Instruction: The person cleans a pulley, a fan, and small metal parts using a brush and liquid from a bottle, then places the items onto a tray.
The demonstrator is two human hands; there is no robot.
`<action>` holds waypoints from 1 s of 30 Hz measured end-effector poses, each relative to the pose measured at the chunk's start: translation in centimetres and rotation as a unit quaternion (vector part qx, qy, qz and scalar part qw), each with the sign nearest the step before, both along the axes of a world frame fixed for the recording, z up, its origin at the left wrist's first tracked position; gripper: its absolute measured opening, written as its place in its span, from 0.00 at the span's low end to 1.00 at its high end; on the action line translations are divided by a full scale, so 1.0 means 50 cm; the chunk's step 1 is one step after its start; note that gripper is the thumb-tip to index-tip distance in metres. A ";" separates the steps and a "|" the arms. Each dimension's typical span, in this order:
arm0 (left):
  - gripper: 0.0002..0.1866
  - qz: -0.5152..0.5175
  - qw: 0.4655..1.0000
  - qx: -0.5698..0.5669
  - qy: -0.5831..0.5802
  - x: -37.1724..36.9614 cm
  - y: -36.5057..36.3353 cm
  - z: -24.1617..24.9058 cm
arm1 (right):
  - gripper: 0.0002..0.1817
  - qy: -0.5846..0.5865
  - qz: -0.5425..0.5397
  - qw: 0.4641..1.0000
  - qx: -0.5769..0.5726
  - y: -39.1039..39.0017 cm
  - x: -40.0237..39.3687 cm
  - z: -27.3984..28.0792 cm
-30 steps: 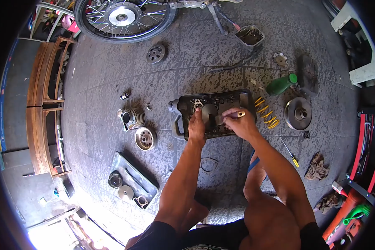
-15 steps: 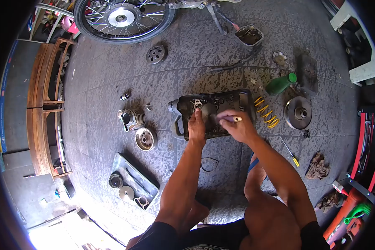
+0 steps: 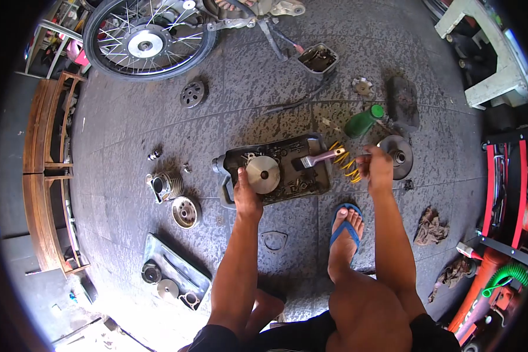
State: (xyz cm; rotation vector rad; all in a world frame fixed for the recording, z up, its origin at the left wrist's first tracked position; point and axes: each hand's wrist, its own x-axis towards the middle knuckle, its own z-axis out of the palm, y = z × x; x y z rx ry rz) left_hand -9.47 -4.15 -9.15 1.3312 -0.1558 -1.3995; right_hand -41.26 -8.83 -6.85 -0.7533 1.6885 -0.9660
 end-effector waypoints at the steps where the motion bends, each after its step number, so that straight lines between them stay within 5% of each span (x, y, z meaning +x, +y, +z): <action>1: 0.31 0.006 1.000 -0.015 0.002 -0.007 -0.001 0.018 | 0.31 -0.192 -0.108 0.972 0.080 -0.023 -0.018 -0.005; 2: 0.30 0.011 0.999 -0.031 0.002 -0.012 -0.002 0.027 | 0.36 -0.376 -0.209 0.889 0.156 -0.048 -0.037 -0.015; 3: 0.29 0.019 0.998 -0.050 0.015 -0.017 -0.004 0.028 | 0.42 -0.445 -0.175 0.858 0.188 -0.072 -0.050 -0.030; 8: 0.28 0.004 0.995 -0.099 -0.009 -0.020 -0.001 0.024 | 0.43 -0.593 -0.089 0.782 0.170 -0.160 -0.026 -0.105; 10: 0.28 0.000 0.996 -0.091 -0.014 -0.022 0.001 0.044 | 0.41 -0.571 -0.198 0.781 0.156 -0.179 -0.015 -0.102; 12: 0.28 -0.002 0.997 -0.077 -0.023 -0.018 0.000 0.048 | 0.32 -0.584 -0.178 0.779 0.144 -0.174 -0.018 -0.102; 15: 0.28 -0.006 0.998 -0.060 -0.018 -0.012 -0.003 0.037 | 0.19 -0.537 -0.191 0.821 -0.041 -0.129 0.014 0.015; 22: 0.28 0.031 0.998 -0.026 0.058 -0.031 -0.011 0.036 | 0.21 -0.361 -0.029 0.914 -0.182 0.018 0.087 0.187; 25: 0.28 0.026 0.997 -0.040 0.065 -0.033 -0.007 0.033 | 0.22 -0.181 0.047 0.955 -0.229 0.051 0.107 0.180; 30: 0.28 0.009 0.994 -0.066 0.087 -0.025 -0.008 0.038 | 0.23 -0.228 0.009 0.941 -0.251 0.077 0.136 0.183</action>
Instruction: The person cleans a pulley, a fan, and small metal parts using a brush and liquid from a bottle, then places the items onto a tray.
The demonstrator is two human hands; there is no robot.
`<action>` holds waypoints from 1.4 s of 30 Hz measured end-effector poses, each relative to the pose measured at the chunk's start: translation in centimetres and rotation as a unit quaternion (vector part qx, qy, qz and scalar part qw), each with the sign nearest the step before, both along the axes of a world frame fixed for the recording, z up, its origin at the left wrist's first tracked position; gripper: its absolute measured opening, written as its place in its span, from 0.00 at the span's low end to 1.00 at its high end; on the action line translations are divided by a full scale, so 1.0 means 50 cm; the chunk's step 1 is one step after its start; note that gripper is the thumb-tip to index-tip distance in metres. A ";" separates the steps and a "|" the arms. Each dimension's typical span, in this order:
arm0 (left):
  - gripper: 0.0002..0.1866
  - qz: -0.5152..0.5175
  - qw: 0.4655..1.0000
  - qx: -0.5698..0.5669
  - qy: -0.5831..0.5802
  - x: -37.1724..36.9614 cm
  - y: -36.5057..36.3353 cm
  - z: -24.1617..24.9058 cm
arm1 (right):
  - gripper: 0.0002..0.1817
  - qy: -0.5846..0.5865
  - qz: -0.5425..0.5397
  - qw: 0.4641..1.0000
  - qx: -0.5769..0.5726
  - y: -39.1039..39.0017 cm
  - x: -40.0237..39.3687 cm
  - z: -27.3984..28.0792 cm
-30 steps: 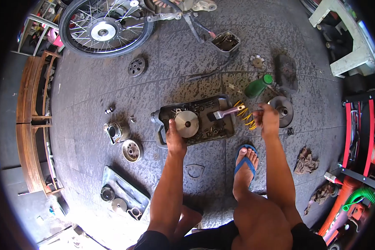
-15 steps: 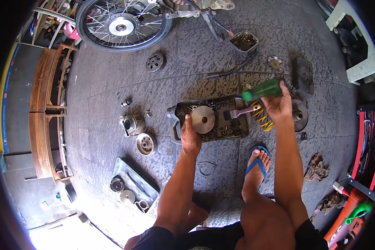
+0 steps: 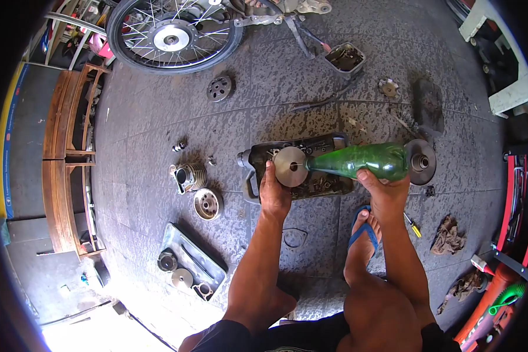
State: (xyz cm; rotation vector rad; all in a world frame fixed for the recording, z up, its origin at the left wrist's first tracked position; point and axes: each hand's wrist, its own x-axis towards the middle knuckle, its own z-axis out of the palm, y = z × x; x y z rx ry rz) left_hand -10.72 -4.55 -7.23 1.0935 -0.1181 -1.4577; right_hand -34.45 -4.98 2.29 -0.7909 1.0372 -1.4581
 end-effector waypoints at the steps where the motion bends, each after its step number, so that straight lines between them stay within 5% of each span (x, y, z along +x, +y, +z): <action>1: 0.27 0.008 1.000 0.012 0.013 0.001 -0.001 0.001 | 0.24 0.017 0.009 1.000 -0.003 0.001 0.001 0.016; 11: 0.28 0.003 0.998 -0.008 0.059 0.000 -0.001 0.018 | 0.30 0.071 0.036 0.996 -0.034 0.021 0.008 0.040; 17: 0.25 -0.023 0.992 -0.064 -0.107 0.001 0.003 0.012 | 0.31 0.110 0.050 0.990 -0.068 0.024 0.011 0.038; 22: 0.22 -0.033 0.934 -0.037 -0.355 0.000 0.008 0.013 | 0.31 0.113 0.059 0.988 -0.086 0.024 0.011 0.042; 38: 0.24 -0.025 0.972 -0.077 -0.221 0.006 0.003 0.010 | 0.32 0.089 0.062 0.993 -0.045 0.029 0.008 0.047; 42: 0.30 -0.017 0.999 -0.041 -0.030 0.004 0.001 0.023 | 0.32 0.104 0.054 0.991 -0.059 0.028 0.009 0.048</action>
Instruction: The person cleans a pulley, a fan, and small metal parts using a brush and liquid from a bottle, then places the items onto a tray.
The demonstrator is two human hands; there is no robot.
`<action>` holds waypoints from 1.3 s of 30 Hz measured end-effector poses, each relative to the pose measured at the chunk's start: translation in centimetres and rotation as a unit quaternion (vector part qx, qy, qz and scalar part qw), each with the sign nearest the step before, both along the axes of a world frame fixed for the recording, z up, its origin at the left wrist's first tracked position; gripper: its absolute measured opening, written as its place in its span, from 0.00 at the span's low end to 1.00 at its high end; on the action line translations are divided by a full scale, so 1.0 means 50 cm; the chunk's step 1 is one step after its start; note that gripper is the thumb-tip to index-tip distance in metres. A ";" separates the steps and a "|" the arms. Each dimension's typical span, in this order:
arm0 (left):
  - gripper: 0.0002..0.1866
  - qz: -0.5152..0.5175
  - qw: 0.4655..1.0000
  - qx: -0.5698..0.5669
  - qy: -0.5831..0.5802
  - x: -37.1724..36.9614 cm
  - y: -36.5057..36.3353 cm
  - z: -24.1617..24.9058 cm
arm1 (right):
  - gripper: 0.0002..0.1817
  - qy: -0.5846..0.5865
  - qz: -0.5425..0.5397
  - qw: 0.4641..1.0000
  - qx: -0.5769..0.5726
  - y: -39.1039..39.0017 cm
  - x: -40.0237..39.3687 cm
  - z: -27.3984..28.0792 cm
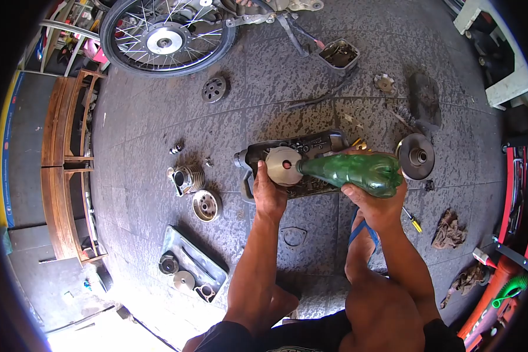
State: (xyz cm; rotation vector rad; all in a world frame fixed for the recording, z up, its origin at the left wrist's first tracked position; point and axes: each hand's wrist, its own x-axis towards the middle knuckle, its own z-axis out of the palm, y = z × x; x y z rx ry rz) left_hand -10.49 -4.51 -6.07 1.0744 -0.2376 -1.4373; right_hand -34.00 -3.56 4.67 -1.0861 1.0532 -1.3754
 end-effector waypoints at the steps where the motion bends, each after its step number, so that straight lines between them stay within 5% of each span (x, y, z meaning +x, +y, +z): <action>1: 0.31 0.003 0.998 0.021 0.063 -0.002 0.000 0.003 | 0.32 -0.004 -0.003 1.000 -0.004 0.001 0.001 0.001; 4: 0.29 0.023 0.983 0.066 0.172 0.000 -0.005 0.007 | 0.32 -0.004 -0.002 1.000 -0.018 0.001 0.005 0.001; 14: 0.31 -0.004 0.964 0.057 0.259 0.009 0.001 0.003 | 0.33 -0.017 -0.020 0.998 -0.061 0.002 0.009 0.004; 22: 0.32 0.031 0.994 0.064 0.084 0.010 -0.016 0.015 | 0.33 0.018 -0.022 0.995 -0.092 -0.003 -0.001 0.001; 39: 0.28 -0.024 0.999 0.012 0.029 0.006 -0.022 0.024 | 0.32 -0.006 -0.014 0.988 -0.153 -0.006 -0.012 0.017</action>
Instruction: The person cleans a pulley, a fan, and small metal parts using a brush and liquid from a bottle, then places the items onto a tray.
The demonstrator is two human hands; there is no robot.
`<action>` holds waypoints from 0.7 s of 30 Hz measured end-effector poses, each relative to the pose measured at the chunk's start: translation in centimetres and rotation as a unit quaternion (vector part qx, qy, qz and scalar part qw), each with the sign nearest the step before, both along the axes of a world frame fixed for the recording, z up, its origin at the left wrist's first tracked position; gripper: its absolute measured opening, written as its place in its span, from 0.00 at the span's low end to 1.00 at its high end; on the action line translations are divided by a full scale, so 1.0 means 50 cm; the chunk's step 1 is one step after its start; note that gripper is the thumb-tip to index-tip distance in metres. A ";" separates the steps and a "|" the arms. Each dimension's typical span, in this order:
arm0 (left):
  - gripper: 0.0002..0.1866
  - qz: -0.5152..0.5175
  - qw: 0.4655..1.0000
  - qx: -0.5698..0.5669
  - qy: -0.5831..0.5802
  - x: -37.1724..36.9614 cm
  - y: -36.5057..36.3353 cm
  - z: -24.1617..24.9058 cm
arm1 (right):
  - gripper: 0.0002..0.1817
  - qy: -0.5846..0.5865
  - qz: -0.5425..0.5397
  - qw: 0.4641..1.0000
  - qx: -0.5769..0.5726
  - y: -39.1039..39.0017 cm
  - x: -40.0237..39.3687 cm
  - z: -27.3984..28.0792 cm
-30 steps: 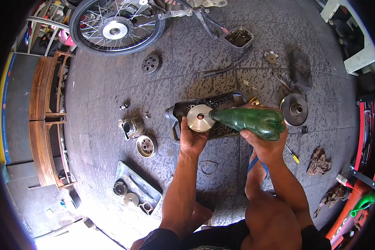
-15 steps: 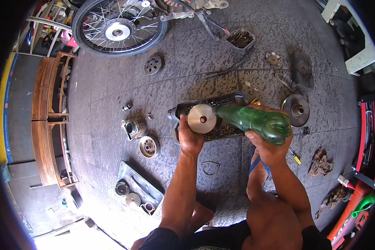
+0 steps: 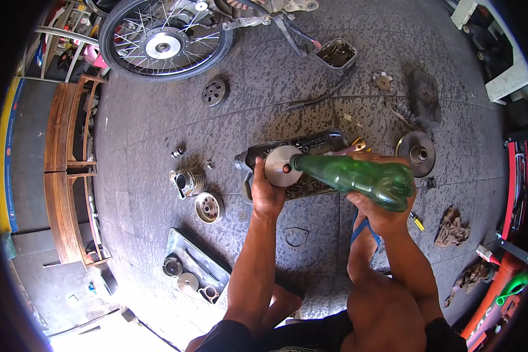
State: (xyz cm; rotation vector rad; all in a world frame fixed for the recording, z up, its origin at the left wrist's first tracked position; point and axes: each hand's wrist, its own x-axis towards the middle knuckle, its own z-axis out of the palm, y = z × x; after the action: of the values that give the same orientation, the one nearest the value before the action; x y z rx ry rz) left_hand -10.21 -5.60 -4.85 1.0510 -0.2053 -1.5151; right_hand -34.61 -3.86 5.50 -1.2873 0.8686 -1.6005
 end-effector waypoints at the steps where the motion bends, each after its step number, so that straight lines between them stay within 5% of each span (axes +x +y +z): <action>1: 0.26 0.004 1.000 -0.004 0.006 0.000 -0.002 0.004 | 0.32 0.022 0.020 1.000 0.001 0.000 -0.006 0.004; 12: 0.25 -0.029 0.996 -0.054 -0.066 0.018 -0.008 0.002 | 0.32 0.051 0.083 0.995 -0.034 -0.002 -0.002 0.018; 17: 0.23 -0.018 0.996 -0.056 -0.073 0.026 -0.007 -0.011 | 0.29 -0.032 -0.014 0.999 0.007 -0.004 0.008 0.015; 21: 0.26 0.027 0.998 -0.022 -0.049 0.012 -0.009 0.018 | 0.28 0.040 -0.047 0.998 0.013 -0.008 -0.011 0.016</action>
State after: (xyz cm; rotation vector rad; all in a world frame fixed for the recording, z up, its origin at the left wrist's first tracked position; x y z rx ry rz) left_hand -9.61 -6.04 -3.97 1.0893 -0.2755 -1.4059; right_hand -35.18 -4.24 6.31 -1.3166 1.0097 -1.6127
